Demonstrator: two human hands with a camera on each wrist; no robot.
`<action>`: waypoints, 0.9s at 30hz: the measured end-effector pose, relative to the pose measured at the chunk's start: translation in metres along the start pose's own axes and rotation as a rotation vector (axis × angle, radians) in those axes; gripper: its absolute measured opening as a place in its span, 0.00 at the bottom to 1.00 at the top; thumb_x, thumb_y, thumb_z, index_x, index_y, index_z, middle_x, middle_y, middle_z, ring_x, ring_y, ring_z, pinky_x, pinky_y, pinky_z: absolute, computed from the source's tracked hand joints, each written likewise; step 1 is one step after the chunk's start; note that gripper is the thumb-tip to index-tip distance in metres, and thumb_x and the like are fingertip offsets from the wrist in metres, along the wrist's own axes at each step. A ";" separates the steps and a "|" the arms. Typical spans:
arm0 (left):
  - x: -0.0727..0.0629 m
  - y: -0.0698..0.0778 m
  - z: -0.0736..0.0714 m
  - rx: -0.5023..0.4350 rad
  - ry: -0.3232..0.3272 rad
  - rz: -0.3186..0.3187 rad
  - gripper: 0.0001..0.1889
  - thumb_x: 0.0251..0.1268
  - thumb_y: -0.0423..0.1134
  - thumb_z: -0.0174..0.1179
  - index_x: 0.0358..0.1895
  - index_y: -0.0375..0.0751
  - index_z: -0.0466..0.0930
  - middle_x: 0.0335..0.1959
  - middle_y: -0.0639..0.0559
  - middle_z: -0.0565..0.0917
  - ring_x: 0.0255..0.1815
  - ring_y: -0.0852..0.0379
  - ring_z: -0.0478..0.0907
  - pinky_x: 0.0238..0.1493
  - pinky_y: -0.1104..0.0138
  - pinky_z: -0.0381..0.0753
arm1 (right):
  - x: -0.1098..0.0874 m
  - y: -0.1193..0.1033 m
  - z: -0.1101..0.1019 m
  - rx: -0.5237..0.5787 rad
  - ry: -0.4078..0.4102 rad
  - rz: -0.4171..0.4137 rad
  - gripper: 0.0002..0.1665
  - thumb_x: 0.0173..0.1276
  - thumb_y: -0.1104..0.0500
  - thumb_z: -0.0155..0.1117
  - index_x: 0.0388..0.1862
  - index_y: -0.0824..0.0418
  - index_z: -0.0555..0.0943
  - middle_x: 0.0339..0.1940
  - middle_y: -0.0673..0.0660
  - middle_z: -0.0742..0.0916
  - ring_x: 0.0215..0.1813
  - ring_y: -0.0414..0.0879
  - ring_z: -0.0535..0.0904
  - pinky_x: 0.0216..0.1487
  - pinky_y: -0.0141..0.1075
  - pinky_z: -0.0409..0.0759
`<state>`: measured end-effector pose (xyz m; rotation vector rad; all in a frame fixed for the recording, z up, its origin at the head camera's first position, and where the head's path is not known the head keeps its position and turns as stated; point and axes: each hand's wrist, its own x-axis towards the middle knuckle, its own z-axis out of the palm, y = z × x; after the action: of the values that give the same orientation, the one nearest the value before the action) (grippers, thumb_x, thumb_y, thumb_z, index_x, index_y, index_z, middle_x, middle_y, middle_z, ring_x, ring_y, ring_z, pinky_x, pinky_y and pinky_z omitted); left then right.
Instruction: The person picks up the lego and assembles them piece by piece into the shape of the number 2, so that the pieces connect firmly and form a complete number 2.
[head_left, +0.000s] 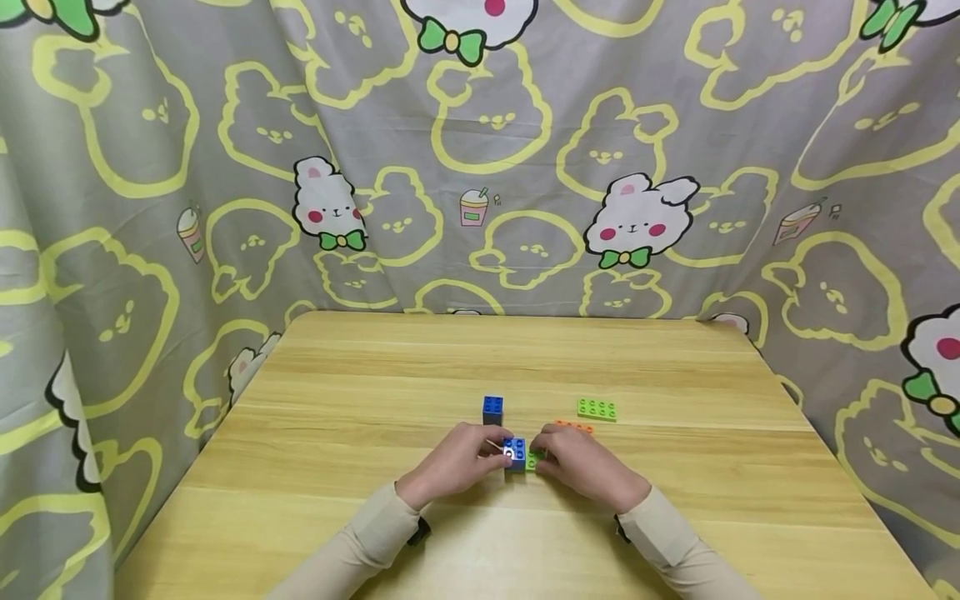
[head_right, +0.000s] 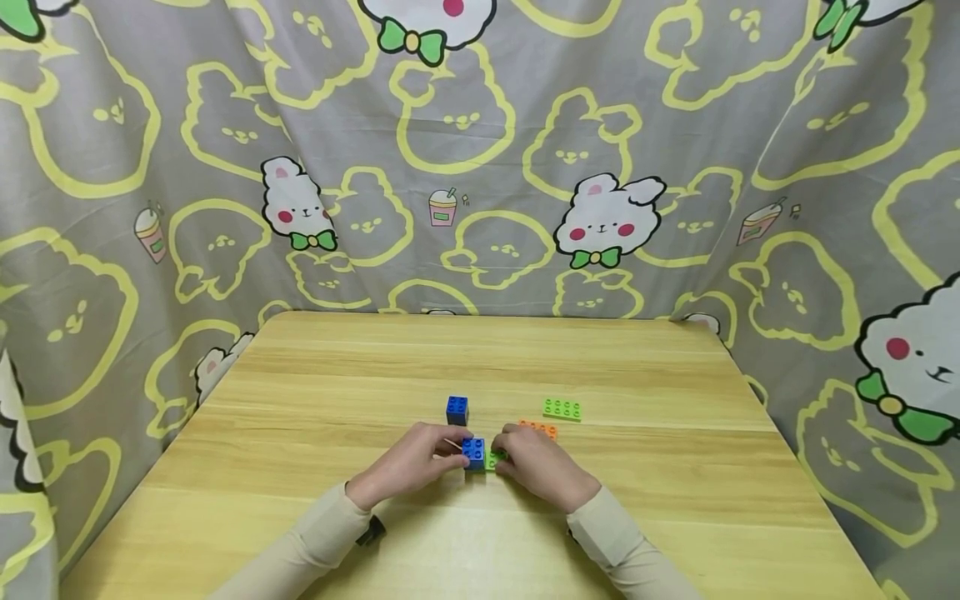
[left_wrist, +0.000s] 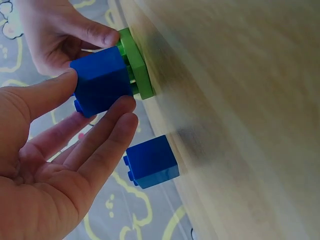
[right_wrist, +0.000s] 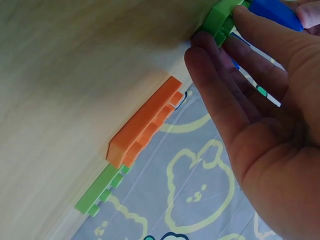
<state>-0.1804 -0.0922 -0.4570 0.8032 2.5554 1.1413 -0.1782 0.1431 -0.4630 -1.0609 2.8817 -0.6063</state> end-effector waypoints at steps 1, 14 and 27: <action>0.000 0.000 0.000 0.000 -0.001 -0.001 0.18 0.71 0.39 0.66 0.60 0.39 0.83 0.53 0.44 0.88 0.45 0.57 0.88 0.46 0.73 0.84 | 0.000 0.000 0.000 -0.002 -0.001 0.001 0.09 0.67 0.62 0.73 0.45 0.60 0.88 0.41 0.52 0.87 0.41 0.40 0.81 0.43 0.36 0.84; 0.001 0.003 0.002 0.013 0.015 -0.011 0.18 0.71 0.38 0.66 0.60 0.35 0.83 0.52 0.43 0.88 0.44 0.57 0.88 0.44 0.74 0.84 | 0.001 -0.002 0.000 -0.027 0.000 -0.002 0.09 0.65 0.62 0.75 0.44 0.62 0.88 0.40 0.53 0.88 0.40 0.40 0.82 0.43 0.36 0.84; 0.002 0.003 0.003 0.084 0.025 0.016 0.18 0.71 0.38 0.66 0.60 0.36 0.83 0.50 0.45 0.88 0.42 0.61 0.86 0.42 0.75 0.82 | 0.000 -0.003 0.000 -0.023 -0.002 -0.013 0.09 0.65 0.63 0.74 0.44 0.62 0.88 0.41 0.54 0.88 0.41 0.42 0.84 0.44 0.37 0.86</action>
<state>-0.1796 -0.0879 -0.4569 0.8355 2.6379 1.0618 -0.1762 0.1408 -0.4616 -1.0827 2.8898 -0.5735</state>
